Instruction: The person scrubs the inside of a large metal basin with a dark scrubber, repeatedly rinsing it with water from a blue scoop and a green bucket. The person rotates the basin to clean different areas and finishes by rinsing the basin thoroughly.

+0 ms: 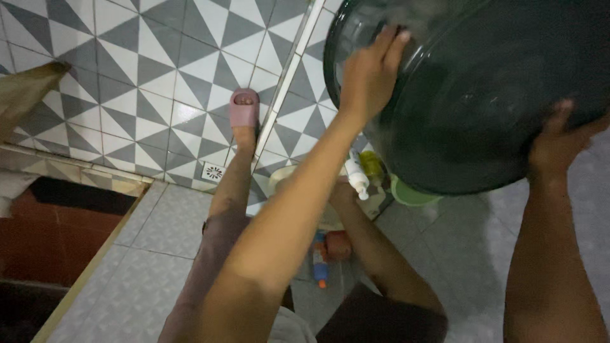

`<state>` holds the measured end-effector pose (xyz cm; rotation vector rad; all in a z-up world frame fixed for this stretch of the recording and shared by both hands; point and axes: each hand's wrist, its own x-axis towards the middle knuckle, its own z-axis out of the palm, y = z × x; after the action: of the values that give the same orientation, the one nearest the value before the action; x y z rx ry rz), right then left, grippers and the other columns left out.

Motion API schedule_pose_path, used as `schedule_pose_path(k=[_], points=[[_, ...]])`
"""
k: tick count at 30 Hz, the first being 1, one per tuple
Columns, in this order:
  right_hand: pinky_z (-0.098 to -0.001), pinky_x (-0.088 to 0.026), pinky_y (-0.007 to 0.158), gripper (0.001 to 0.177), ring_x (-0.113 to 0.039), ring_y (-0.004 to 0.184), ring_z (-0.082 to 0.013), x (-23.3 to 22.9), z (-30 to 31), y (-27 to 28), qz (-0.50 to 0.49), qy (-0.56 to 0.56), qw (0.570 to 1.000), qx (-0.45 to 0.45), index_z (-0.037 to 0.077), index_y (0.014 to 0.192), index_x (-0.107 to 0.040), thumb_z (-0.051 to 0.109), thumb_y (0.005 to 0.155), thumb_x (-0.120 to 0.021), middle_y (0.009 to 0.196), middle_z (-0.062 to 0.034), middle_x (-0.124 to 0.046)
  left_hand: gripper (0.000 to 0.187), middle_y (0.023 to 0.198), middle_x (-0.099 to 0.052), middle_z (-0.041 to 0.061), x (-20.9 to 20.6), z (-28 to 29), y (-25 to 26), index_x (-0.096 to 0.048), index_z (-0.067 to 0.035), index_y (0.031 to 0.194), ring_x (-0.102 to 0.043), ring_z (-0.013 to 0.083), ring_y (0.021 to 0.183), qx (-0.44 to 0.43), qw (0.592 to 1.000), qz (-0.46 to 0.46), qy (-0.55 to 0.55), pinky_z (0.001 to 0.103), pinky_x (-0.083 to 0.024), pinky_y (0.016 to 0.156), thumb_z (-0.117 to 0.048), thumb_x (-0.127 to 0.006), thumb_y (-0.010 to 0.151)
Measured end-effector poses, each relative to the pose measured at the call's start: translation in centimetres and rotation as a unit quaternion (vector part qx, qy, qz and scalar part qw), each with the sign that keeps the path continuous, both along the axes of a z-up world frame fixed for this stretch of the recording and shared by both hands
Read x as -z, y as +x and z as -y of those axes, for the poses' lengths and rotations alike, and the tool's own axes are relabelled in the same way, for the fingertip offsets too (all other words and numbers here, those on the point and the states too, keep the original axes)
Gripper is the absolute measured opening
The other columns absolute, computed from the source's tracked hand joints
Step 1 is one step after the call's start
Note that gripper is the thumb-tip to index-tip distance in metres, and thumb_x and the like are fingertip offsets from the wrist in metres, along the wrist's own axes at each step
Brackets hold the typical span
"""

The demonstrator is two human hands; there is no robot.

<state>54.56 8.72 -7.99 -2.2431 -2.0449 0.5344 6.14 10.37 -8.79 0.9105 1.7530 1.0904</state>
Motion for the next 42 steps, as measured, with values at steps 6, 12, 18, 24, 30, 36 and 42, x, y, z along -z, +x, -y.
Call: schedule_pose_path(k=[6, 12, 18, 24, 30, 36, 42], points=[[-0.055, -0.038, 0.125, 0.089, -0.044, 0.151, -0.0406, 2.3, -2.8, -2.6, -0.038, -0.021, 0.985, 0.17, 0.007, 0.165, 0.008, 0.052, 0.112, -0.047, 0.166, -0.0285, -0.037, 0.035, 0.078, -0.075, 0.016, 4.2, -2.6, -2.0, -0.075, -0.013, 0.111, -0.079, 0.0306, 0.072, 0.03, 0.999, 0.002, -0.024, 0.043, -0.057, 0.065, -0.04, -0.052, 0.106], [-0.0568, -0.032, 0.13, 0.097, -0.036, 0.158, -0.0469, 0.4, -0.9, -7.5, -0.077, -0.015, 0.988, 0.134, 0.004, 0.165, 0.007, 0.058, 0.108, -0.051, 0.172, -0.0318, -0.026, 0.035, 0.094, -0.074, 0.022, 1.7, -1.4, -4.4, -0.07, -0.014, 0.126, -0.075, 0.0379, 0.085, 0.003, 0.998, -0.039, 0.044, 0.043, -0.059, 0.069, -0.04, -0.055, 0.108], [-0.0612, -0.026, 0.123, 0.119, -0.024, 0.154, -0.05, -4.1, 3.1, -12.1, -0.103, -0.107, 0.955, 0.257, -0.001, 0.163, 0.013, 0.07, 0.107, -0.064, 0.168, -0.0379, -0.014, 0.041, 0.107, -0.073, 0.024, -3.8, 3.3, -5.9, -0.066, -0.008, 0.136, -0.074, 0.0375, 0.098, 0.018, 0.999, 0.005, -0.028, 0.041, -0.061, 0.078, -0.037, -0.057, 0.108], [-0.0664, -0.008, 0.136, 0.094, -0.004, 0.161, -0.0522, -5.1, -2.1, -15.5, 0.189, -0.024, 0.981, -0.026, -0.002, 0.171, -0.003, 0.048, 0.109, -0.053, 0.176, -0.0292, -0.005, 0.036, 0.12, -0.07, 0.022, -4.1, 1.7, -3.9, -0.062, -0.006, 0.133, -0.074, 0.0366, 0.102, -0.028, 0.997, -0.026, 0.061, 0.039, -0.061, 0.081, -0.034, -0.058, 0.109], [-0.0701, -0.004, 0.128, 0.07, 0.002, 0.161, -0.0472, -0.7, -4.7, -28.6, 0.216, 0.008, 0.974, -0.071, 0.025, 0.175, -0.015, 0.056, 0.115, -0.03, 0.175, -0.0208, 0.001, 0.027, 0.127, -0.069, 0.025, -0.8, -1.9, -1.2, -0.062, 0.003, 0.128, -0.071, 0.0423, 0.105, 0.033, 0.923, -0.343, 0.173, 0.051, -0.057, 0.081, -0.02, -0.062, 0.112], [-0.079, -0.006, 0.125, 0.069, 0.004, 0.162, -0.0512, -2.3, -4.9, -33.5, 0.162, 0.022, 0.985, -0.045, 0.023, 0.173, -0.02, 0.06, 0.115, -0.017, 0.173, -0.0226, 0.003, 0.031, 0.12, -0.068, 0.026, -5.8, 0.9, -3.2, -0.064, -0.001, 0.125, -0.069, 0.0448, 0.101, -0.017, 0.992, -0.118, 0.028, 0.049, -0.058, 0.083, -0.024, -0.062, 0.103], [-0.079, -0.008, 0.122, 0.069, 0.004, 0.159, -0.052, -2.7, -3.6, -33.8, 0.153, 0.035, 0.986, -0.057, 0.021, 0.175, -0.02, 0.059, 0.117, -0.021, 0.175, -0.0246, 0.004, 0.03, 0.107, -0.073, 0.023, -3.2, -1.2, -5.5, -0.072, -0.01, 0.123, -0.071, 0.0445, 0.096, 0.133, 0.98, -0.085, -0.124, 0.052, -0.057, 0.086, -0.028, -0.053, 0.108]])
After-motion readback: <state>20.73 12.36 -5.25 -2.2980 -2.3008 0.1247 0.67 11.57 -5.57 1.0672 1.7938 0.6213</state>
